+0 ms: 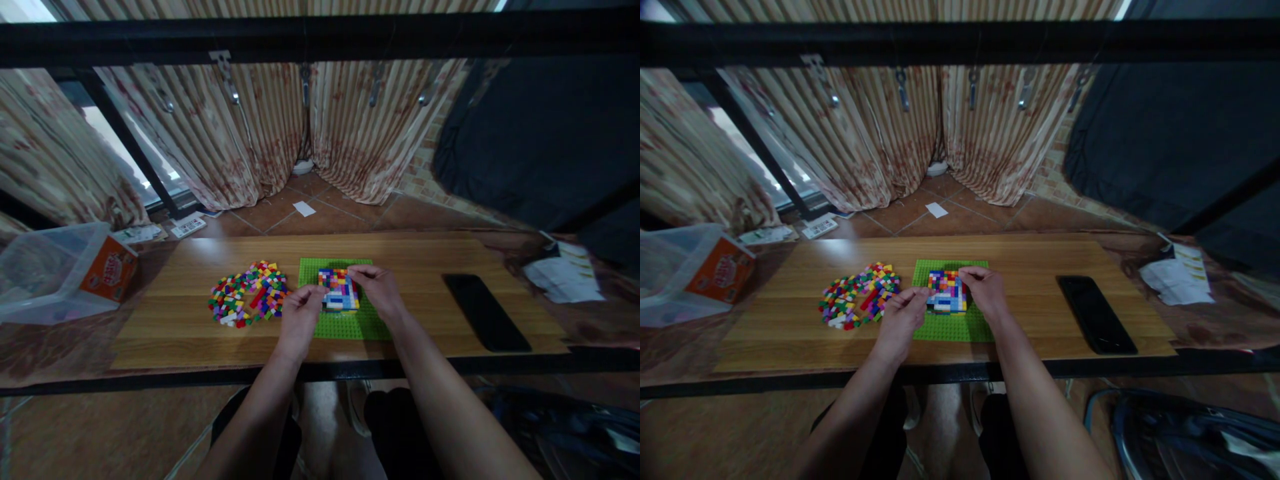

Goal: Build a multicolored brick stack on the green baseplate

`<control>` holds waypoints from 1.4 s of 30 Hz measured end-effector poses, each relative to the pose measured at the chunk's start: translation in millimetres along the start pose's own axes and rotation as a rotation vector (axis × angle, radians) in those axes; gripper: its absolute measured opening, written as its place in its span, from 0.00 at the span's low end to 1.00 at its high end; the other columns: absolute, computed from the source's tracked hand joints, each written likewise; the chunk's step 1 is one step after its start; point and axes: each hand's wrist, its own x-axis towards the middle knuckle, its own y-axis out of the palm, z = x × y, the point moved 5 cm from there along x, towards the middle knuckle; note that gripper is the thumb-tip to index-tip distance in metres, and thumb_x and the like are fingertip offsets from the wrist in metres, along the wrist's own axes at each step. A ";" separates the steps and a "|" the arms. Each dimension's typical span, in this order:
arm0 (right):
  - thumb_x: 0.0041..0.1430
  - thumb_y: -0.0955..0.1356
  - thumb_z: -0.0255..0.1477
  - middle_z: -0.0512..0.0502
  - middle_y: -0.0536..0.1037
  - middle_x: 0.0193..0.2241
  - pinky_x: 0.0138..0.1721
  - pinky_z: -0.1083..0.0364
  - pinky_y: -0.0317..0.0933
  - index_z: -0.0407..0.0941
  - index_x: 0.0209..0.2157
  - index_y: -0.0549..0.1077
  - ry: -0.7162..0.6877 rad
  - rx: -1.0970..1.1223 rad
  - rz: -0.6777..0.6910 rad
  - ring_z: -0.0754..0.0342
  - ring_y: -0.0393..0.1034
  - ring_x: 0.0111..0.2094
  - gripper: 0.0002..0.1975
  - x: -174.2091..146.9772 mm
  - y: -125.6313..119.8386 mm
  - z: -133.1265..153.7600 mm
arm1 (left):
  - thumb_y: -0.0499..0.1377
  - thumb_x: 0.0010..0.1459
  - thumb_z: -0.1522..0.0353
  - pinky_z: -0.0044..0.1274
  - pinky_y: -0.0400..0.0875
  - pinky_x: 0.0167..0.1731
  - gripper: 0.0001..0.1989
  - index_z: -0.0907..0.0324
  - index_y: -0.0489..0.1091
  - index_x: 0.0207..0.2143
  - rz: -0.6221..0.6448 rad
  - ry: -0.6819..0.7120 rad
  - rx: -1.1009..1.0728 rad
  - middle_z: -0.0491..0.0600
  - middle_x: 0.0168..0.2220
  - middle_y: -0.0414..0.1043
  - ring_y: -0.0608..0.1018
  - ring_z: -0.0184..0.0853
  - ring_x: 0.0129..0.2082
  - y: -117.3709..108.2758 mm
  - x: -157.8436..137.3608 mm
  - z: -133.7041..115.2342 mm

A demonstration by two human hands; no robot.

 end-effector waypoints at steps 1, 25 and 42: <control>0.43 0.74 0.39 0.45 0.83 0.31 0.42 0.48 0.67 0.47 0.29 0.82 0.001 0.004 -0.001 0.49 0.76 0.35 0.12 -0.1 0.2 0.1 | 0.68 0.47 0.59 0.19 0.46 0.18 0.12 0.60 0.76 0.26 -0.005 0.007 0.006 0.37 0.12 0.50 0.55 0.24 0.16 0.1 -0.1 0.1; 0.63 0.66 0.28 0.46 0.76 0.40 0.47 0.50 0.65 0.51 0.42 0.79 -0.651 -0.268 0.248 0.52 0.71 0.44 0.10 -66.0 31.2 79.0 | 0.48 0.66 0.53 0.25 0.70 0.49 0.27 0.68 0.74 0.43 0.223 -0.213 -0.758 0.59 0.43 0.75 0.76 0.38 0.47 10.8 -1.5 -16.8; 0.62 0.67 0.27 0.45 0.75 0.41 0.50 0.46 0.63 0.48 0.35 0.77 -0.676 -0.419 0.258 0.49 0.69 0.47 0.05 -67.3 43.2 80.1 | 0.48 0.66 0.53 0.20 0.72 0.39 0.28 0.67 0.74 0.45 0.262 -0.238 -0.737 0.57 0.41 0.76 0.77 0.33 0.39 11.7 -4.6 -18.9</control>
